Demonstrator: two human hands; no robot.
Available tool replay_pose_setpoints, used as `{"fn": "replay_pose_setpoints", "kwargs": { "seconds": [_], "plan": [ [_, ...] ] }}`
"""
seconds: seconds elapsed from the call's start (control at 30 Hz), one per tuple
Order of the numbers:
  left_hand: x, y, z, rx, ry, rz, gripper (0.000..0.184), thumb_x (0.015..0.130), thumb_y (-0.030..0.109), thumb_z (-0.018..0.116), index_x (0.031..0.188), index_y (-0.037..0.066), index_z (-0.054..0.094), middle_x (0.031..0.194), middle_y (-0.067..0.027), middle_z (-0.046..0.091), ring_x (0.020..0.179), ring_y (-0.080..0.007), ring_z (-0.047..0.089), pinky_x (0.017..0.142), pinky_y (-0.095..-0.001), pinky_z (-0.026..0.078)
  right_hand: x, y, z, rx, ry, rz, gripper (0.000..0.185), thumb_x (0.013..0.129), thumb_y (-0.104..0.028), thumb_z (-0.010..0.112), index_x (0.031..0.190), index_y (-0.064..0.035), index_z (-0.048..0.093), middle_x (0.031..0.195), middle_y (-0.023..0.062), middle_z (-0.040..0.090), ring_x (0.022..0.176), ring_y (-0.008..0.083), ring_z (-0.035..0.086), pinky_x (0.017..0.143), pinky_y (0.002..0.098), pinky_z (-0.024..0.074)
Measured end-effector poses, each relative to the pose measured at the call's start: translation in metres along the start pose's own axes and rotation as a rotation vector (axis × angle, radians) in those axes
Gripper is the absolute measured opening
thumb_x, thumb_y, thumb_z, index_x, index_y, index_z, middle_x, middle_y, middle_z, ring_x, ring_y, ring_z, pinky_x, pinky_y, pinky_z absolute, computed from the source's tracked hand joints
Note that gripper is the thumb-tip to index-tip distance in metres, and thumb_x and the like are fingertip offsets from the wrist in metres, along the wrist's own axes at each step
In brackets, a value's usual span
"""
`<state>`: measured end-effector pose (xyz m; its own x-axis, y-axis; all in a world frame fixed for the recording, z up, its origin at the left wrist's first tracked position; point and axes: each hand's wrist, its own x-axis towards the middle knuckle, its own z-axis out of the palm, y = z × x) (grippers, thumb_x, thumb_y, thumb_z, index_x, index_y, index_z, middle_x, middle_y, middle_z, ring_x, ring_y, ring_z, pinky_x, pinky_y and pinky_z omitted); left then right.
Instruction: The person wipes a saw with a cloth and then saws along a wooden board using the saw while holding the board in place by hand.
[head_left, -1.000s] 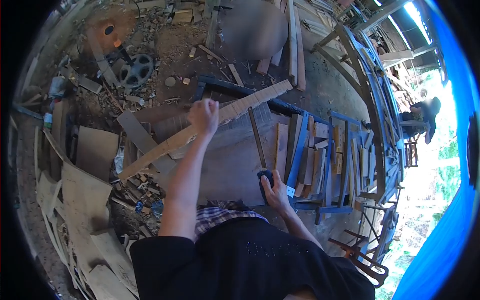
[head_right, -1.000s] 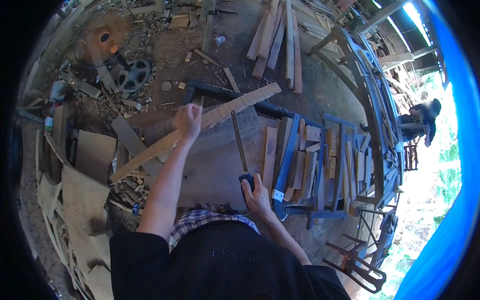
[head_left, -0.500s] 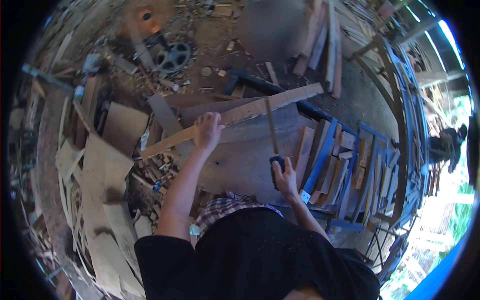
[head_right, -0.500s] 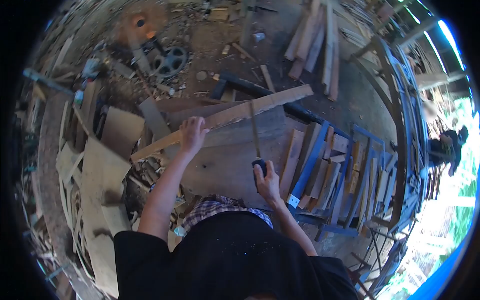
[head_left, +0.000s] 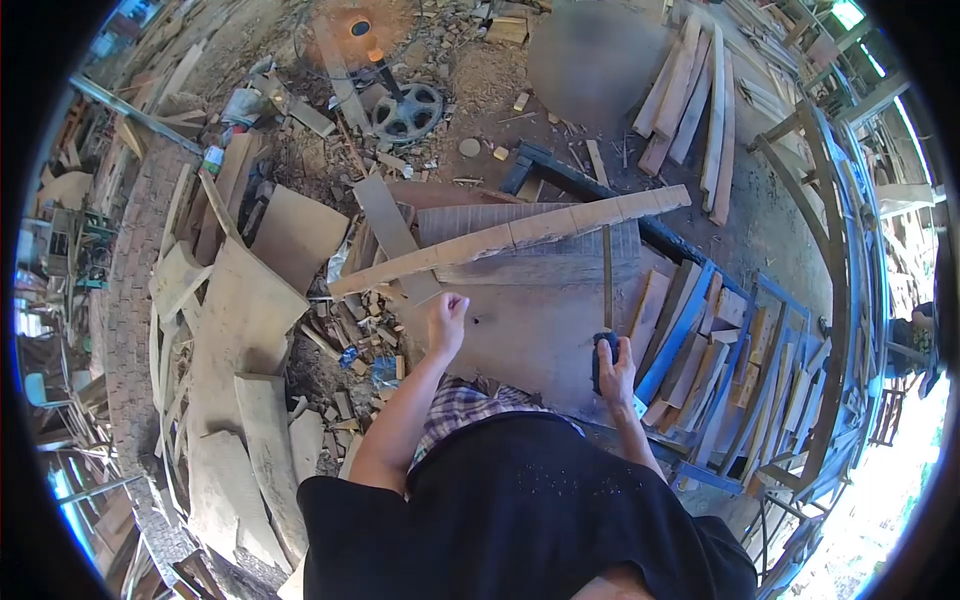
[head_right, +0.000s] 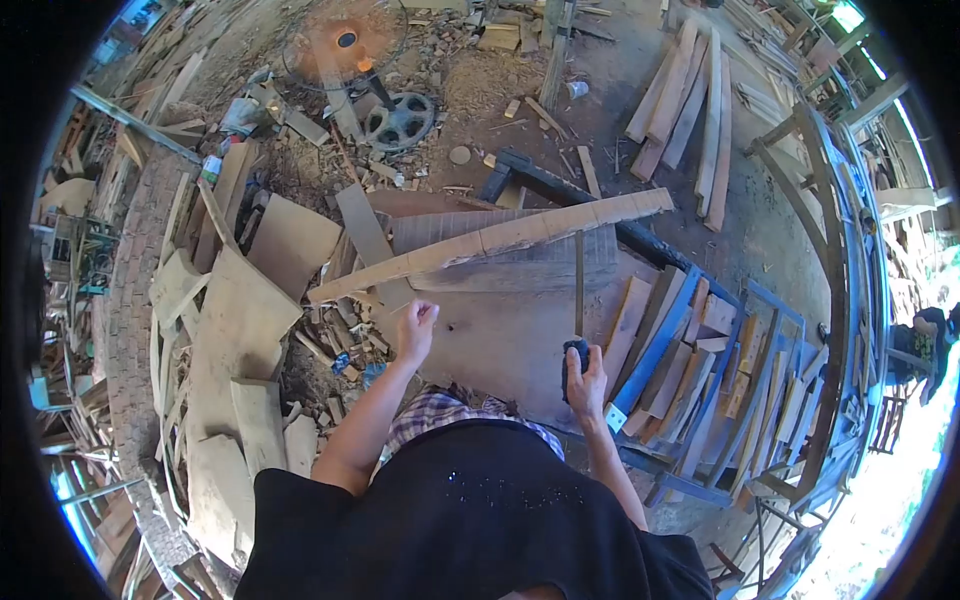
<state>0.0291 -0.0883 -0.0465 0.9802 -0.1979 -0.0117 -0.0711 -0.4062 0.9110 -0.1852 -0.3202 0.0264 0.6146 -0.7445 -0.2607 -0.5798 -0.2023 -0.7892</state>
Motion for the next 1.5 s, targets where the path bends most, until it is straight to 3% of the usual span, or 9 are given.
{"fn": "replay_pose_setpoints", "kwargs": {
  "seconds": [0.23,0.3,0.53,0.63,0.9,0.97,1.1,1.17,1.5],
  "plan": [
    [0.007,-0.042,-0.033,-0.342,0.049,-0.356,0.029,0.095,0.033,0.063,0.088,0.004,0.061,0.072,-0.0034,0.06,0.065,-0.0126,0.056,0.061,-0.0277,0.046,0.003,-0.019,0.017,-0.019,0.003,-0.012,0.036,0.096,-0.038,0.056,0.104,-0.0028,0.053,0.084,0.0235,0.063,0.081,0.0404,0.064,0.073,0.0458,0.047],
    [0.018,-0.017,-0.034,-0.552,-0.12,-0.515,0.028,0.094,0.037,0.064,0.096,0.009,0.06,0.078,0.0,0.058,0.069,-0.0101,0.057,0.061,-0.0248,0.045,0.006,-0.026,0.026,-0.005,0.005,-0.007,0.036,0.096,-0.038,0.056,0.103,-0.0026,0.053,0.084,0.0231,0.063,0.08,0.0401,0.063,0.072,0.0459,0.0469],
    [0.069,-0.016,-0.032,-1.074,0.054,-0.859,0.036,0.088,0.043,0.071,0.096,0.011,0.057,0.094,-0.0038,0.062,0.087,-0.0172,0.061,0.071,-0.0286,0.048,0.006,-0.075,0.054,0.03,-0.008,-0.039,0.031,0.094,-0.032,0.062,0.102,-0.0031,0.055,0.082,0.0201,0.063,0.076,0.0311,0.064,0.07,0.0412,0.0489],
    [0.076,-0.047,-0.036,-1.204,-0.043,-0.777,0.03,0.093,0.038,0.065,0.103,0.012,0.056,0.095,-0.0023,0.063,0.089,-0.0179,0.062,0.075,-0.0308,0.047,0.001,-0.106,0.061,0.001,-0.009,-0.211,0.034,0.084,-0.026,0.074,0.103,-0.0028,0.059,0.083,0.0173,0.064,0.076,0.0294,0.064,0.071,0.0373,0.0502],
    [0.065,0.026,-0.113,-1.181,-0.128,-0.477,0.034,0.095,0.036,0.063,0.118,0.011,0.056,0.109,-0.0066,0.065,0.109,-0.0232,0.061,0.093,-0.0404,0.045,0.058,-0.158,0.063,-0.129,0.053,-0.592,0.031,0.076,-0.017,0.076,0.099,-0.0011,0.062,0.098,0.0182,0.062,0.09,0.0364,0.062,0.077,0.0397,0.0499],
    [0.079,0.026,-0.138,-1.128,-0.109,-0.284,0.039,0.095,0.037,0.062,0.123,0.012,0.055,0.117,-0.0072,0.064,0.113,-0.0241,0.059,0.101,-0.0433,0.041,0.074,-0.166,0.061,-0.116,0.098,-0.769,0.032,0.074,-0.015,0.076,0.098,-0.0019,0.061,0.114,0.0182,0.058,0.104,0.0383,0.057,0.087,0.0427,0.0471],
    [0.1,0.062,-0.185,-1.176,-0.19,0.01,0.038,0.098,0.04,0.054,0.12,0.009,0.056,0.12,-0.0085,0.062,0.116,-0.0259,0.056,0.101,-0.0443,0.042,0.08,-0.182,0.056,-0.131,0.047,-0.752,0.037,0.071,-0.016,0.076,0.102,-0.0035,0.06,0.121,0.0162,0.055,0.111,0.0384,0.054,0.095,0.0447,0.0427],
    [0.106,0.082,-0.2,-1.172,-0.244,0.189,0.04,0.098,0.042,0.053,0.123,0.01,0.056,0.122,-0.0086,0.062,0.117,-0.026,0.055,0.104,-0.0443,0.04,0.082,-0.184,0.056,-0.235,0.066,-0.924,0.044,0.068,-0.017,0.077,0.105,-0.0054,0.057,0.121,0.0137,0.055,0.115,0.0362,0.052,0.096,0.0472,0.0397],
    [0.101,0.127,-0.179,-1.109,-0.038,0.157,0.054,0.093,0.046,0.06,0.134,0.014,0.044,0.125,-0.0061,0.056,0.114,-0.024,0.053,0.1,-0.0448,0.042,0.059,-0.19,0.05,-0.306,0.19,-0.985,0.042,0.062,-0.017,0.078,0.097,-0.0094,0.056,0.103,0.0101,0.058,0.099,0.0316,0.054,0.083,0.0431,0.04]
  ]
}}
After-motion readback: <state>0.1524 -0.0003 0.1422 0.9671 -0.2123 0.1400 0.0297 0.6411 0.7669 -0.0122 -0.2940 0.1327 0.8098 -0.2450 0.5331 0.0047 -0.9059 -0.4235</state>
